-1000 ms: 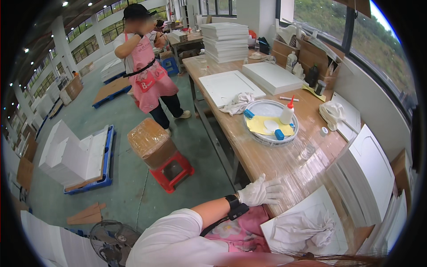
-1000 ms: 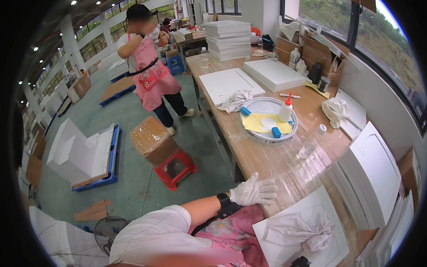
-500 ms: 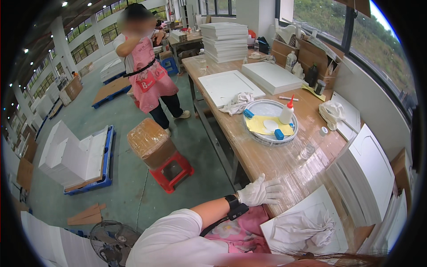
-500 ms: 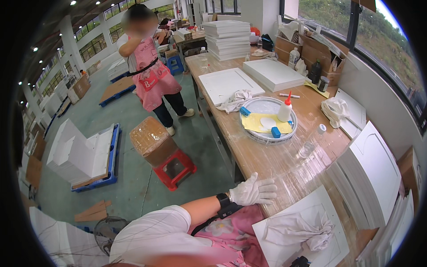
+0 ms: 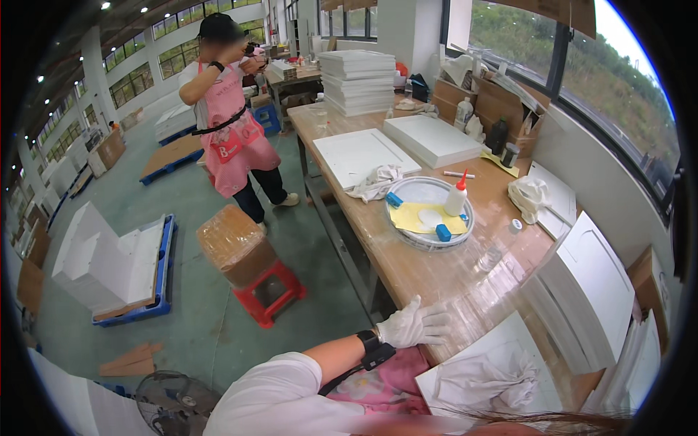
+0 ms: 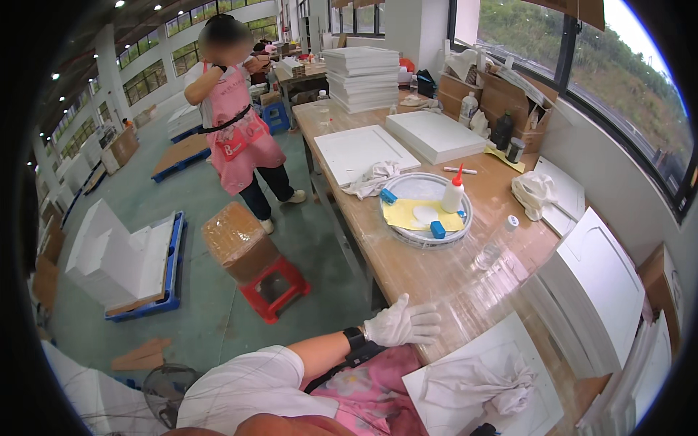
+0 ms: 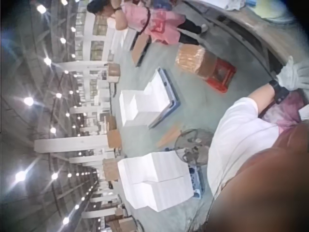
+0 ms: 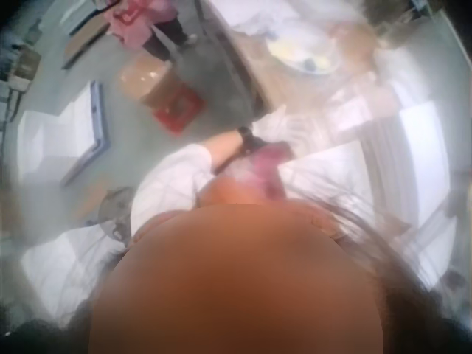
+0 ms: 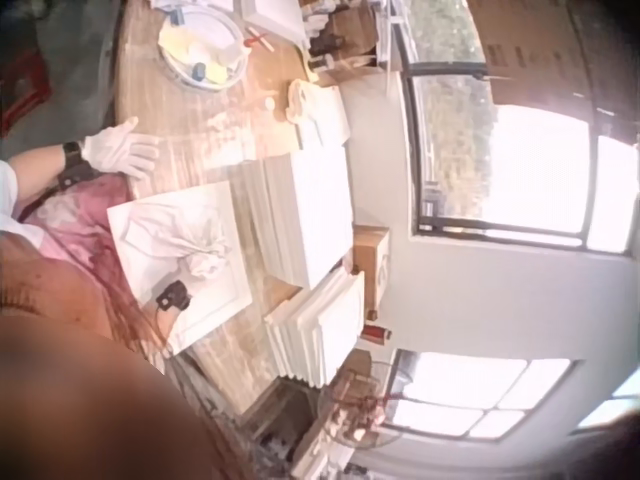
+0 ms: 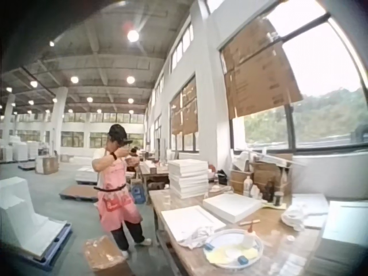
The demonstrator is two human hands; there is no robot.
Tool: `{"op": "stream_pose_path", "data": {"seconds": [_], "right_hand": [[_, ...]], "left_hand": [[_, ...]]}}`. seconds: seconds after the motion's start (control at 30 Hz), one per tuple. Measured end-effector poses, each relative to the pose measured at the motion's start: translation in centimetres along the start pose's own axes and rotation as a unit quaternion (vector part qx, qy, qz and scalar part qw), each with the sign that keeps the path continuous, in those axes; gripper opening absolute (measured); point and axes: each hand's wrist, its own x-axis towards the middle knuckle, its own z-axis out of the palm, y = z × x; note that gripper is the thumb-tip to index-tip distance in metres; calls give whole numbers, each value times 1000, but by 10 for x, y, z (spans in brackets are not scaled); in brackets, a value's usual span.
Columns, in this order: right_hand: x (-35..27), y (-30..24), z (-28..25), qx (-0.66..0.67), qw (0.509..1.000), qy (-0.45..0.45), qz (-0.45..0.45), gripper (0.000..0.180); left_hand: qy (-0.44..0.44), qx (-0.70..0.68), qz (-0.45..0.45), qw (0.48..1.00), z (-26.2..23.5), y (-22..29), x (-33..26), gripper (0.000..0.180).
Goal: Inspecting and cleaning white cabinet doors using a cloth, cleaner, and a scraper block in a factory setting.
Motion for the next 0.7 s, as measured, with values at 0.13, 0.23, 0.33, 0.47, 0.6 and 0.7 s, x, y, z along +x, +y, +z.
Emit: {"op": "stream_pose_path", "data": {"seconds": [0.13,0.23,0.33,0.47,0.6,0.7], "right_hand": [[-63,19,43,499,674,-243,487,96],[-63,15,54,487,699,-241,464,92],[-66,18,53,459,738,-226,441,88],[-67,18,52,420,785,-207,405,81],[-67,18,52,381,828,-187,367,75],[-65,18,51,349,858,-171,336,70]], "left_hand": [[-20,10,0,1000,-5,-1,3,78],[-32,2,6,999,-9,2,0,77],[-50,-9,3,999,-11,2,2,78],[-52,-1,4,999,-10,1,2,78],[-42,8,7,999,-8,1,0,78],[-39,7,7,999,-8,1,1,78]]}}
